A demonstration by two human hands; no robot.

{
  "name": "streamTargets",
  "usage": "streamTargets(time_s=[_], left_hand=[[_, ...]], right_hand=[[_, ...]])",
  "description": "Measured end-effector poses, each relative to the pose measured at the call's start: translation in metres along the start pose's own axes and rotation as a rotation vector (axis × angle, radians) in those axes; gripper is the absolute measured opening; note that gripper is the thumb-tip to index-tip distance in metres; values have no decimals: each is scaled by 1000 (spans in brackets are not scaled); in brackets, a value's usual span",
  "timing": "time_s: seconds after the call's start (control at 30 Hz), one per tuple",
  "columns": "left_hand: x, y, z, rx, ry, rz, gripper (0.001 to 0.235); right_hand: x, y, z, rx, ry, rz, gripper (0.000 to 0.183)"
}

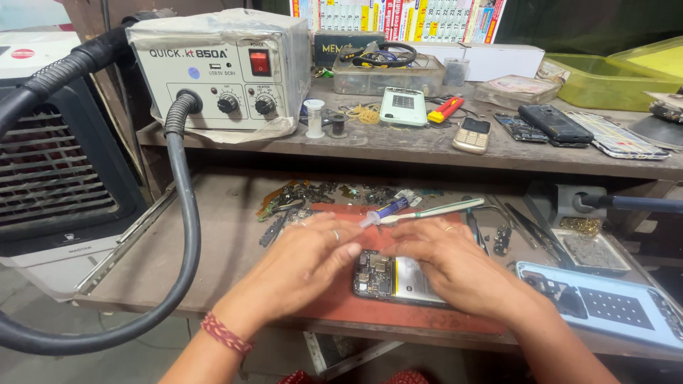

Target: The person uses a hot air rework station to heat a small electronic component on a smartphone motherboard. They then use a syringe to apply a liquid substance to the component and use their fingers to manipulate and position it on the board.

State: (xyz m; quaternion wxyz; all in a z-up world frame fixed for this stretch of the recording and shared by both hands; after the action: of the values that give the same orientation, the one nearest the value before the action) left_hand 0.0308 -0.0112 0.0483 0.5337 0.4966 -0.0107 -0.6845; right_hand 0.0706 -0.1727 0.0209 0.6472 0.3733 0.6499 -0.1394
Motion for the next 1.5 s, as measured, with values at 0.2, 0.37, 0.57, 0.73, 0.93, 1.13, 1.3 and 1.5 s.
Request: streamTargets(time_s=[0.2, 0.37, 0.57, 0.73, 0.93, 1.13, 1.3, 1.5], left_hand=[[-15, 3, 6, -6, 81, 100, 22], [-11, 5, 7, -42, 127, 147, 14], [-4, 9, -1, -134, 111, 60, 24], [17, 5, -11, -251, 98, -159, 61], [29, 4, -16, -235, 59, -178, 77], [34, 6, -19, -266, 55, -186, 86], [41, 12, -10, -202, 46, -176, 78], [41, 21, -6, -220, 59, -224, 74]], right_hand=[[-12, 5, 2, -12, -18, 45, 41], [-4, 5, 4, 16, -14, -14, 38], [-8, 3, 14, 79, -36, -58, 38], [-29, 3, 10, -14, -10, 76, 39], [-41, -4, 28, 87, 13, 63, 41], [-41, -11, 42, 124, 95, 47, 35], [-37, -17, 51, 128, 99, 3, 35], [-43, -26, 57, 156, -16, 18, 46]])
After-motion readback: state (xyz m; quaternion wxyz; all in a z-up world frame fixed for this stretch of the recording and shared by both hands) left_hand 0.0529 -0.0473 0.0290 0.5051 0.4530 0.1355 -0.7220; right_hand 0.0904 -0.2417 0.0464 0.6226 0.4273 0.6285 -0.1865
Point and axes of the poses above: each hand's wrist, its own y-axis towards the middle knuckle, its own x-axis out of the palm, z = x × y, the point moved 9 cm from there along y, towards the middle knuckle, and after that the axes turned 8 degrees about -y, right-handed, at the moved point
